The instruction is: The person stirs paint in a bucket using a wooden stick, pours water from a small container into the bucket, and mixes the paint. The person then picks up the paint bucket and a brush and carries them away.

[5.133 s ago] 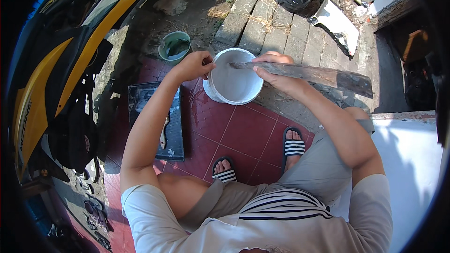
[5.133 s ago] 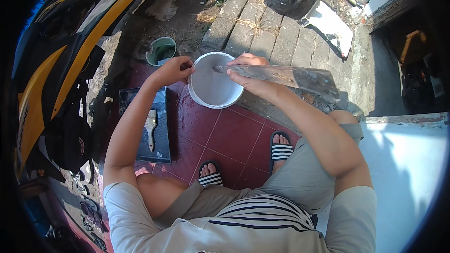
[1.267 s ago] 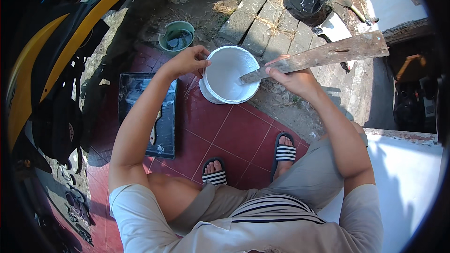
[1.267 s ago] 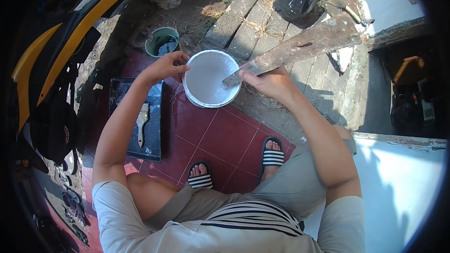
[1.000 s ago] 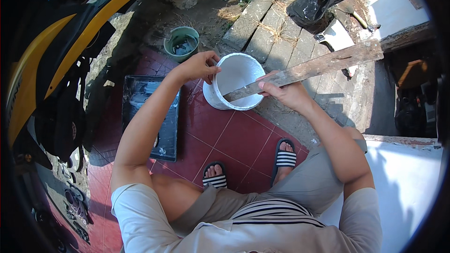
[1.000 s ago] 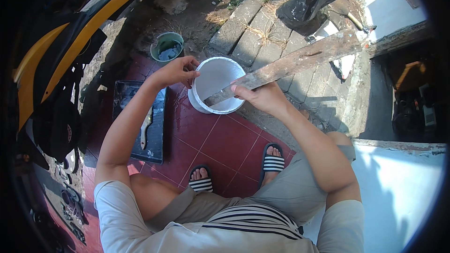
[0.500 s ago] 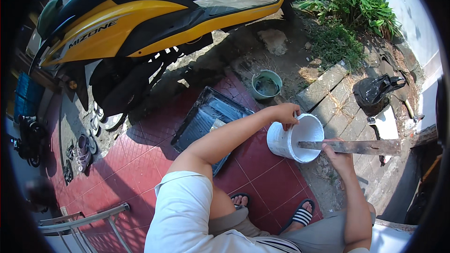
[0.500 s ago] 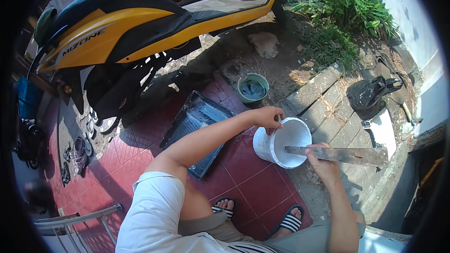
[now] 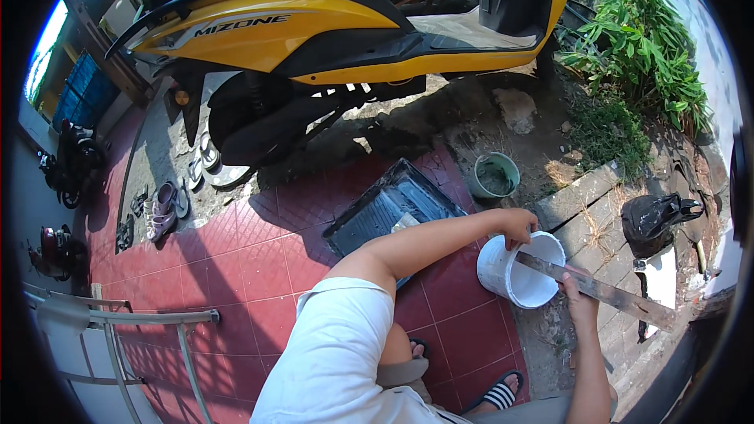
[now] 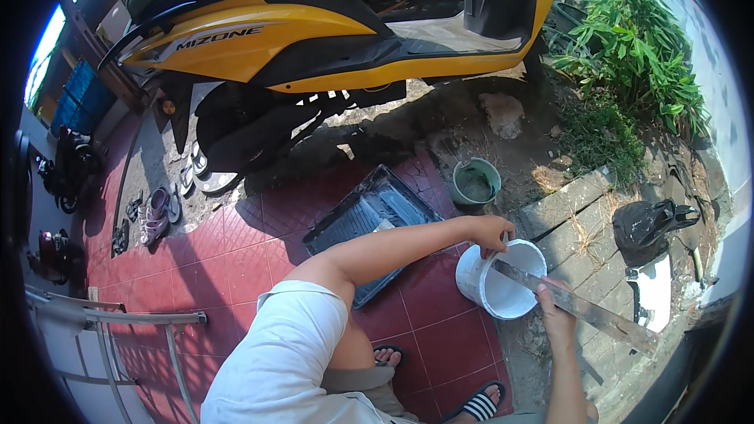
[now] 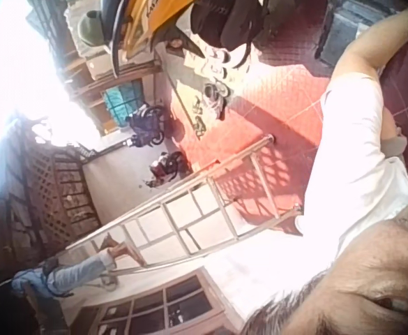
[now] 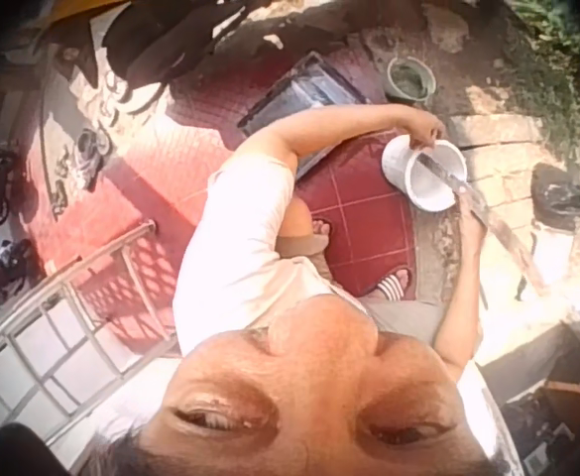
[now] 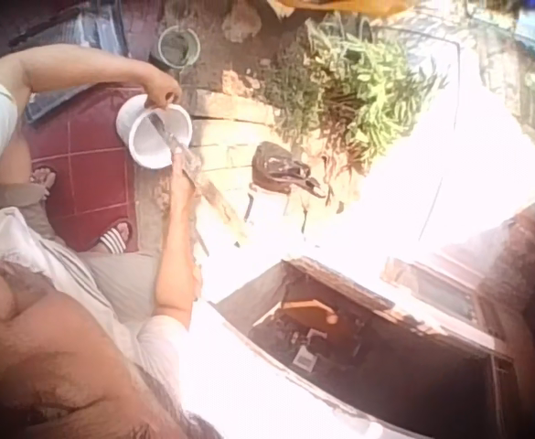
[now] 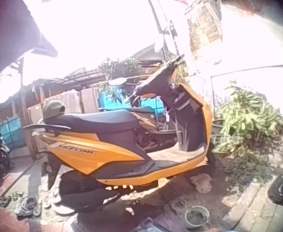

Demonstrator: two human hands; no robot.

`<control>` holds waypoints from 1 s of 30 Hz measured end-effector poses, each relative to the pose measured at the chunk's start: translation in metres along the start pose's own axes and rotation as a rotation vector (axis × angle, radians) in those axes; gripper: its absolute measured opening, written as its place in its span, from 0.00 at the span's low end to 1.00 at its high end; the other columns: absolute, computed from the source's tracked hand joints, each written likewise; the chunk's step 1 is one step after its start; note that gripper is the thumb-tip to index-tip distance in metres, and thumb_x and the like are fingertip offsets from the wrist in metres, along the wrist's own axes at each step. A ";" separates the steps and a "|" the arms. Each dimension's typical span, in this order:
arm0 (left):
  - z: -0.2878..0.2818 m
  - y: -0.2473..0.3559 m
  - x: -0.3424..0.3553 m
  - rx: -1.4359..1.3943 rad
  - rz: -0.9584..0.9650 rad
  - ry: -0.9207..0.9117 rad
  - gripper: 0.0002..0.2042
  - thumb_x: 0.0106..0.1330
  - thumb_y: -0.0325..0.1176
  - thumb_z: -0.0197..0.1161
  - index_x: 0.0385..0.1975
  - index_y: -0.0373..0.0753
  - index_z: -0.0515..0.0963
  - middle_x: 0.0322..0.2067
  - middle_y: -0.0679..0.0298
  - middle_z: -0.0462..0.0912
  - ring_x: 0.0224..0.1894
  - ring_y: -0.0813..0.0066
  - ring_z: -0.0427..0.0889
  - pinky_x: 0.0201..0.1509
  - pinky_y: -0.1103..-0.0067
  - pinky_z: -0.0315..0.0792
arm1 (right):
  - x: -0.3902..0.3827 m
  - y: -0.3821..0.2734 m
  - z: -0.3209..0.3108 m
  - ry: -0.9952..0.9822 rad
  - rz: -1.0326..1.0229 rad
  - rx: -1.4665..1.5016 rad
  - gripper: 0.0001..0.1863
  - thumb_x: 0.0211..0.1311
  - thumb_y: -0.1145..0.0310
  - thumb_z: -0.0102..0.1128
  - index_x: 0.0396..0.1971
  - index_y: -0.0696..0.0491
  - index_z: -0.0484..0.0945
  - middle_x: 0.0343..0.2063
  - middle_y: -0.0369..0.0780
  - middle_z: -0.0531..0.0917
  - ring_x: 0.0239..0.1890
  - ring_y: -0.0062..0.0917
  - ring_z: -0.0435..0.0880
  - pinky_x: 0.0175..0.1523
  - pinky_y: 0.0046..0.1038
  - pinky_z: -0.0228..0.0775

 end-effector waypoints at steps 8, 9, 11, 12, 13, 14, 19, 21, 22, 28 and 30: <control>-0.001 -0.004 0.000 -0.005 0.001 -0.004 0.18 0.65 0.28 0.63 0.52 0.30 0.69 0.29 0.51 0.85 0.27 0.61 0.88 0.27 0.70 0.84 | -0.002 -0.013 0.017 -0.081 -0.163 -0.108 0.14 0.62 0.70 0.67 0.45 0.60 0.82 0.38 0.39 0.81 0.38 0.22 0.81 0.44 0.22 0.74; -0.003 -0.007 0.000 -0.005 0.001 -0.001 0.18 0.65 0.28 0.63 0.52 0.30 0.69 0.29 0.51 0.85 0.27 0.61 0.88 0.27 0.70 0.84 | -0.006 -0.018 0.023 -0.120 -0.059 -0.002 0.13 0.62 0.71 0.67 0.45 0.60 0.82 0.38 0.38 0.81 0.39 0.22 0.82 0.45 0.22 0.76; -0.004 -0.008 0.001 0.018 0.020 0.010 0.18 0.65 0.28 0.62 0.52 0.30 0.68 0.28 0.51 0.85 0.26 0.60 0.88 0.27 0.70 0.83 | -0.008 -0.025 0.029 -0.152 -0.064 0.028 0.13 0.62 0.71 0.66 0.45 0.60 0.82 0.38 0.38 0.80 0.39 0.22 0.82 0.45 0.23 0.77; -0.004 -0.008 0.001 0.017 0.021 0.006 0.18 0.65 0.28 0.62 0.52 0.30 0.68 0.28 0.51 0.85 0.26 0.60 0.88 0.27 0.70 0.83 | -0.010 -0.026 0.030 -0.183 -0.069 0.060 0.13 0.62 0.71 0.66 0.44 0.60 0.82 0.37 0.38 0.80 0.40 0.23 0.82 0.45 0.23 0.79; -0.005 -0.011 0.000 -0.005 -0.005 0.008 0.18 0.66 0.28 0.61 0.52 0.30 0.68 0.27 0.51 0.85 0.26 0.60 0.88 0.27 0.70 0.83 | -0.011 -0.025 0.029 -0.181 -0.065 0.059 0.13 0.62 0.71 0.66 0.44 0.60 0.82 0.37 0.38 0.80 0.40 0.23 0.82 0.45 0.23 0.79; -0.008 -0.011 0.000 -0.023 -0.027 0.010 0.18 0.66 0.28 0.61 0.52 0.30 0.67 0.27 0.51 0.85 0.26 0.60 0.88 0.27 0.70 0.83 | -0.011 -0.020 0.027 -0.184 -0.015 0.093 0.12 0.63 0.70 0.66 0.44 0.61 0.82 0.37 0.38 0.80 0.39 0.23 0.83 0.44 0.23 0.80; -0.009 -0.016 -0.003 -0.004 -0.058 -0.017 0.18 0.66 0.28 0.60 0.53 0.31 0.67 0.27 0.51 0.84 0.27 0.61 0.88 0.27 0.71 0.83 | -0.007 -0.003 0.013 -0.171 0.159 0.101 0.13 0.62 0.69 0.66 0.41 0.63 0.82 0.35 0.41 0.83 0.35 0.24 0.85 0.40 0.24 0.82; -0.010 -0.018 -0.005 0.011 -0.047 0.004 0.18 0.66 0.28 0.61 0.53 0.32 0.68 0.30 0.51 0.84 0.27 0.62 0.88 0.27 0.71 0.83 | -0.004 -0.005 0.003 -0.091 0.206 -0.064 0.15 0.62 0.68 0.66 0.41 0.65 0.81 0.33 0.43 0.85 0.32 0.25 0.85 0.37 0.23 0.82; -0.009 -0.019 -0.006 0.011 -0.048 -0.001 0.18 0.66 0.28 0.61 0.53 0.32 0.68 0.30 0.51 0.84 0.27 0.62 0.88 0.27 0.71 0.83 | -0.005 -0.007 0.003 -0.088 0.210 -0.063 0.15 0.62 0.68 0.66 0.41 0.65 0.81 0.33 0.43 0.85 0.32 0.25 0.85 0.37 0.23 0.82; -0.011 -0.029 -0.001 -0.066 -0.061 0.016 0.19 0.65 0.28 0.63 0.55 0.32 0.70 0.34 0.51 0.83 0.28 0.62 0.88 0.29 0.72 0.84 | 0.003 0.006 -0.015 0.077 0.042 -0.291 0.15 0.59 0.62 0.68 0.37 0.59 0.84 0.33 0.43 0.87 0.37 0.29 0.86 0.45 0.30 0.76; -0.017 -0.033 -0.003 -0.050 -0.066 0.042 0.19 0.65 0.28 0.62 0.54 0.32 0.71 0.33 0.52 0.83 0.29 0.62 0.88 0.28 0.72 0.84 | -0.001 -0.009 -0.004 0.074 0.044 -0.272 0.14 0.58 0.61 0.68 0.36 0.58 0.85 0.33 0.43 0.87 0.38 0.30 0.86 0.47 0.30 0.75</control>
Point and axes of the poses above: each hand's wrist, its own x-axis towards the middle knuckle, its own z-axis out of the palm, y = z × x, the point moved 8 cm from there along x, towards the middle knuckle
